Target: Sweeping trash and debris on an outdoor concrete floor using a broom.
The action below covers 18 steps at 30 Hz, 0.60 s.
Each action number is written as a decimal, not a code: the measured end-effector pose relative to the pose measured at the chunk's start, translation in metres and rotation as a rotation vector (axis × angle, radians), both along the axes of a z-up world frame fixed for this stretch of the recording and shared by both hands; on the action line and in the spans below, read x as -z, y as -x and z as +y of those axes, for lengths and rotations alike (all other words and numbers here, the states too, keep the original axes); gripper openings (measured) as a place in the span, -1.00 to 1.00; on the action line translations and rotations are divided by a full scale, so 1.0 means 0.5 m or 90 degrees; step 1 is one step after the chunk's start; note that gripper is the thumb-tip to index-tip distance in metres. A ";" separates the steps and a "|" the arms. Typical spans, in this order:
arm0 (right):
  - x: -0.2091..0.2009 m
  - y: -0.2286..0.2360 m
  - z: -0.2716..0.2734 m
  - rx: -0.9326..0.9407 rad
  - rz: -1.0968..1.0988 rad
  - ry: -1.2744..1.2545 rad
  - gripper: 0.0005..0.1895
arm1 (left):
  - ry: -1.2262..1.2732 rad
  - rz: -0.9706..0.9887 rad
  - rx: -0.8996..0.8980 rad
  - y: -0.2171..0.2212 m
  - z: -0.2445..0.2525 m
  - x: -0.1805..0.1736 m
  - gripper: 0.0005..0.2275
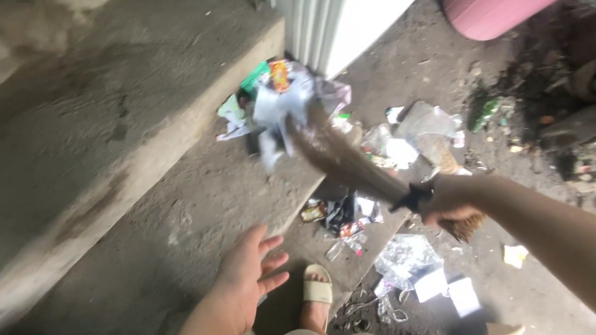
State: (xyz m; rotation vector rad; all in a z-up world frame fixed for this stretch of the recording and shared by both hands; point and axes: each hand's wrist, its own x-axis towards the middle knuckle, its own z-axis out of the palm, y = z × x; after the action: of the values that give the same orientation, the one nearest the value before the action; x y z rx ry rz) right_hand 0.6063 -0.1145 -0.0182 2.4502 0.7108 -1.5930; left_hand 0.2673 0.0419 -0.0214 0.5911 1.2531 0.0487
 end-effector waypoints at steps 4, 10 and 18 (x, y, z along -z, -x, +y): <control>-0.046 0.034 -0.113 -0.045 -0.030 0.084 -0.26 | 0.020 -0.010 0.027 -0.016 -0.008 0.014 -0.57; -0.193 0.089 -0.201 0.059 -0.018 0.105 -0.27 | 0.032 -0.023 0.053 -0.015 -0.007 0.037 -0.56; -0.234 0.246 -0.131 0.507 0.136 -0.076 -0.23 | 0.034 -0.009 0.040 -0.008 -0.003 0.027 -0.57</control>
State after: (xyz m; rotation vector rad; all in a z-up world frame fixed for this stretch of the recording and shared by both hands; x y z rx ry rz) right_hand 0.4834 -0.1800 0.0987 2.8676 -0.2222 -2.1233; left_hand 0.2712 0.0405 -0.0347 0.5835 1.2182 -0.0333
